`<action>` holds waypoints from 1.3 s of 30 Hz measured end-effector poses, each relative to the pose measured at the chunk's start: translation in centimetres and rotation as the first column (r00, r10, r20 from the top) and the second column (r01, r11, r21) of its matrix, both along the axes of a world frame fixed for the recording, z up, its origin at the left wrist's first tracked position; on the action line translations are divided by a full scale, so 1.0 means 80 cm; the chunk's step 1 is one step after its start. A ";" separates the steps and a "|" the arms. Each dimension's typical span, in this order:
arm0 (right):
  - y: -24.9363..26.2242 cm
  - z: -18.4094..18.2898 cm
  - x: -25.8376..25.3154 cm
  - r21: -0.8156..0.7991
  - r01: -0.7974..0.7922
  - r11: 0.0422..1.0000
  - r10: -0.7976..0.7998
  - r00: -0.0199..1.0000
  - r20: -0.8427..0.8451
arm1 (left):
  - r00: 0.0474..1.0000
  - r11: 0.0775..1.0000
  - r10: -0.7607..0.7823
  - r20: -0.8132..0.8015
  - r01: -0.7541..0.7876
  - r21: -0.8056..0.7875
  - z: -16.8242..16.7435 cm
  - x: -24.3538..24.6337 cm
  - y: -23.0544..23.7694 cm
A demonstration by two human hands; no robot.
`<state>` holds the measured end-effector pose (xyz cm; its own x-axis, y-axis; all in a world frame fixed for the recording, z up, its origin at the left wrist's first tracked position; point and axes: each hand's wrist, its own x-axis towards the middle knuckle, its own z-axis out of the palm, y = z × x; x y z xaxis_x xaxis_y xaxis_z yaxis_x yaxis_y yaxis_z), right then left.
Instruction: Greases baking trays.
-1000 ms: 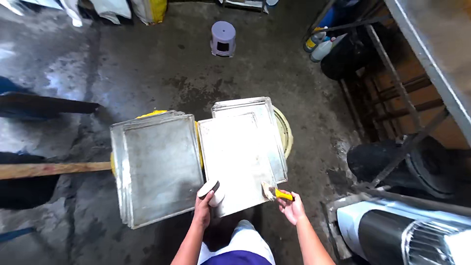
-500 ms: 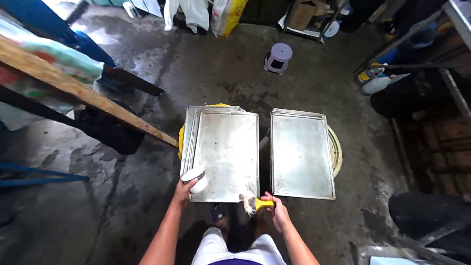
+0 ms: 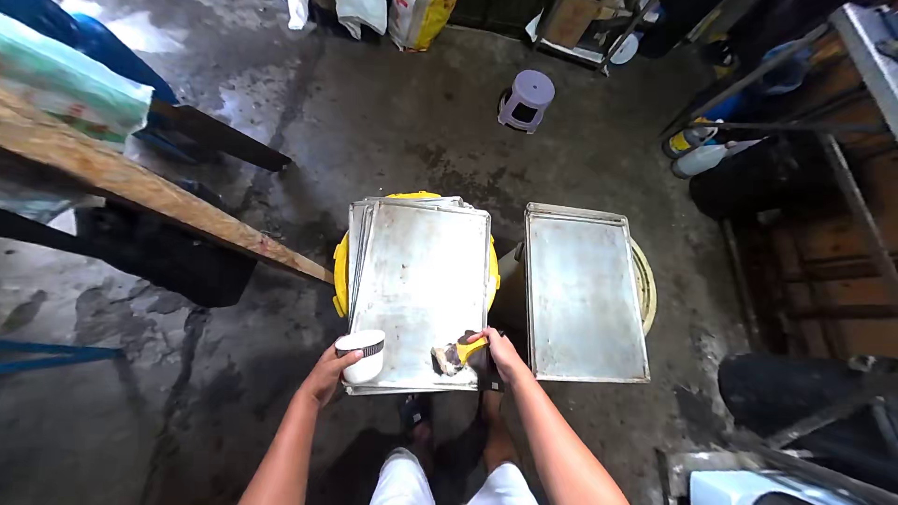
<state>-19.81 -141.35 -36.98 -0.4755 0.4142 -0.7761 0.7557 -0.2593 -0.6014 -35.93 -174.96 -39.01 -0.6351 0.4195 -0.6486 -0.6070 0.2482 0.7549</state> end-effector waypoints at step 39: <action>0.141 0.240 0.140 0.532 -0.427 0.731 0.671 0.591 -0.448 | 0.309 0.693 -0.514 -0.800 0.699 -0.176 0.159 0.154 0.326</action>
